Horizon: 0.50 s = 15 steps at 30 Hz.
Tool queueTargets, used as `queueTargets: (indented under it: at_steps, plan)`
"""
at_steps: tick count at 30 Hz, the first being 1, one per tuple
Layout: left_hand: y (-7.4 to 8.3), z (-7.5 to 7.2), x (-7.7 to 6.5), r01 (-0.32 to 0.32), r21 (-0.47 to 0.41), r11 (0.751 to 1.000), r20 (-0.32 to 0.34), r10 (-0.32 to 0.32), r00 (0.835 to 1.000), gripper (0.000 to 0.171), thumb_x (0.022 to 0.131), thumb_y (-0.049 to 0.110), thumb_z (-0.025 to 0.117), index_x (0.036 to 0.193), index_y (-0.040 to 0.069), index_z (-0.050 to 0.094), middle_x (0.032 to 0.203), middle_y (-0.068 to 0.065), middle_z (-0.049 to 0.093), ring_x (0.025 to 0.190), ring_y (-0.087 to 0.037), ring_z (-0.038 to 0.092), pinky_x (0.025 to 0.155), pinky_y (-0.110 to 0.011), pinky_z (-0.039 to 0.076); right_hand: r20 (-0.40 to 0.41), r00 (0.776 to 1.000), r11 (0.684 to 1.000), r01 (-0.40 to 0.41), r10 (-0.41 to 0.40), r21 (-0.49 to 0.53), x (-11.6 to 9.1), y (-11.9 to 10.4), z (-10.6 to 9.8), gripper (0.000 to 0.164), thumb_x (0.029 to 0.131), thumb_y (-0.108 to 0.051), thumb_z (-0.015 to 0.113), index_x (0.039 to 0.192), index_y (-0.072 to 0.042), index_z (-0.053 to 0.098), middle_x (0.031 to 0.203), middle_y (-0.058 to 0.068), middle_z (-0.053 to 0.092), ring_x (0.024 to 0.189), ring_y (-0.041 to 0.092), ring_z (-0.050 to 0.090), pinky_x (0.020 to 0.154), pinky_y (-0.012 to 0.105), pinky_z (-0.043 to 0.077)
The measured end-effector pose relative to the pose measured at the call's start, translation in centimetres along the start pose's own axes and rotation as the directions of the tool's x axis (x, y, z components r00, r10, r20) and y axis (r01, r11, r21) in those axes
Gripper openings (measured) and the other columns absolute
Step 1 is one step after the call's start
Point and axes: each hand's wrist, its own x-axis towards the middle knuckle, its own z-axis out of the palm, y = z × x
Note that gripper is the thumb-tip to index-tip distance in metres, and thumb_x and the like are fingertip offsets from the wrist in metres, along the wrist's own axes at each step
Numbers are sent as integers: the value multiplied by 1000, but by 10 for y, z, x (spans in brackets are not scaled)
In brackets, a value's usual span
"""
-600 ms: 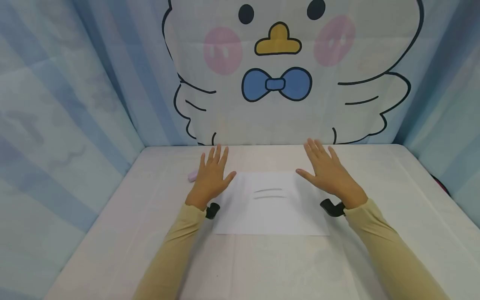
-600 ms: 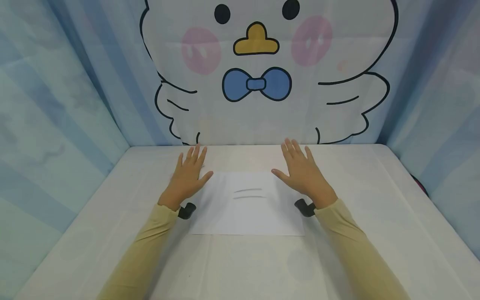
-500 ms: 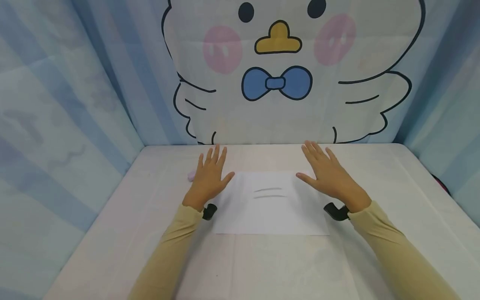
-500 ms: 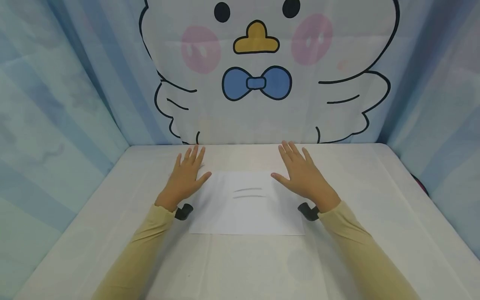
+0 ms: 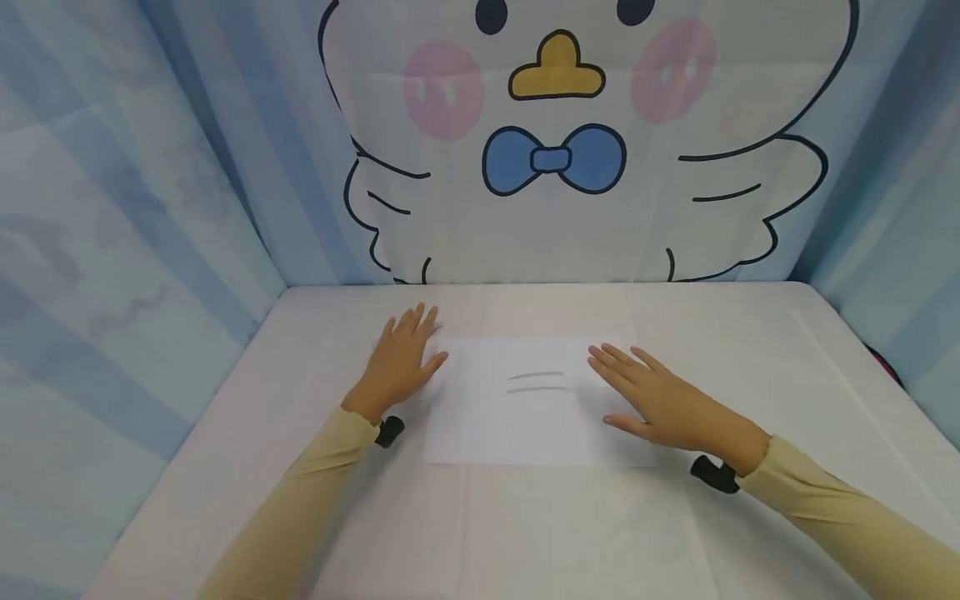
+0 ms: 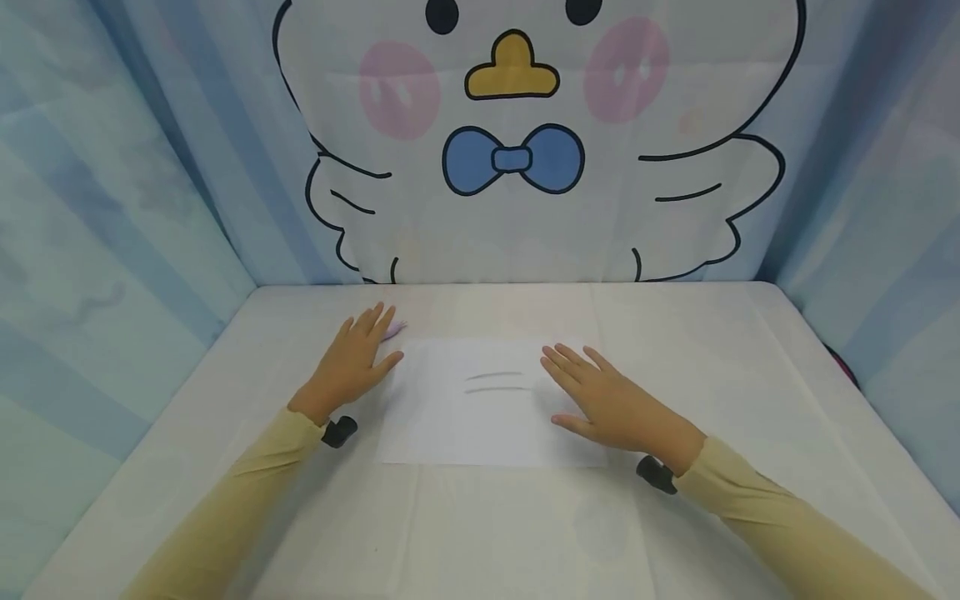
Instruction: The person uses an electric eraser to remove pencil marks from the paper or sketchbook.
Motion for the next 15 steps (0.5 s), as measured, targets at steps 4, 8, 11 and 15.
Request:
queueTargets:
  at_steps: [4, 8, 11, 15]
  plan:
    - [-11, 2, 4, -14, 18, 1000, 47, 13, 999, 70, 96, 39, 48, 149, 3, 19, 154, -20, 21, 143, -35, 20, 115, -52, 14, 70, 997, 1000, -24, 23, 8, -6, 7, 14, 76, 90, -42, 58, 147, -3, 27, 154, 13, 27, 142, 31, 25, 112, 51, 20]
    - [-24, 4, 10, -7, 27, 1000, 112, 4, 994, 71, 97, 38, 48, 149, 2, 17, 155, -20, 20, 144, -36, 17, 115, -53, 12, 81, 996, 999, -34, 31, 31, -8, 14, 23, 74, 91, -42, 58, 146, -2, 28, 154, 15, 27, 142, 33, 25, 111, 53, 20]
    - [-32, 5, 16, 0, 39, 999, 148, -6, 989, 70, 97, 37, 47, 149, 1, 17, 155, -21, 19, 144, -37, 16, 115, -53, 11, 96, 995, 997, -47, 42, 58, -6, 17, 25, 75, 90, -42, 58, 146, -1, 28, 154, 15, 27, 142, 34, 24, 111, 54, 19]
    - [-42, 7, 23, -21, 51, 998, 161, 13, 987, 69, 97, 36, 47, 148, -1, 18, 154, -23, 20, 143, -38, 18, 115, -53, 12, 136, 990, 995, -49, 37, 88, -4, 20, 26, 77, 90, -44, 58, 146, -1, 27, 154, 16, 26, 142, 34, 24, 111, 54, 17]
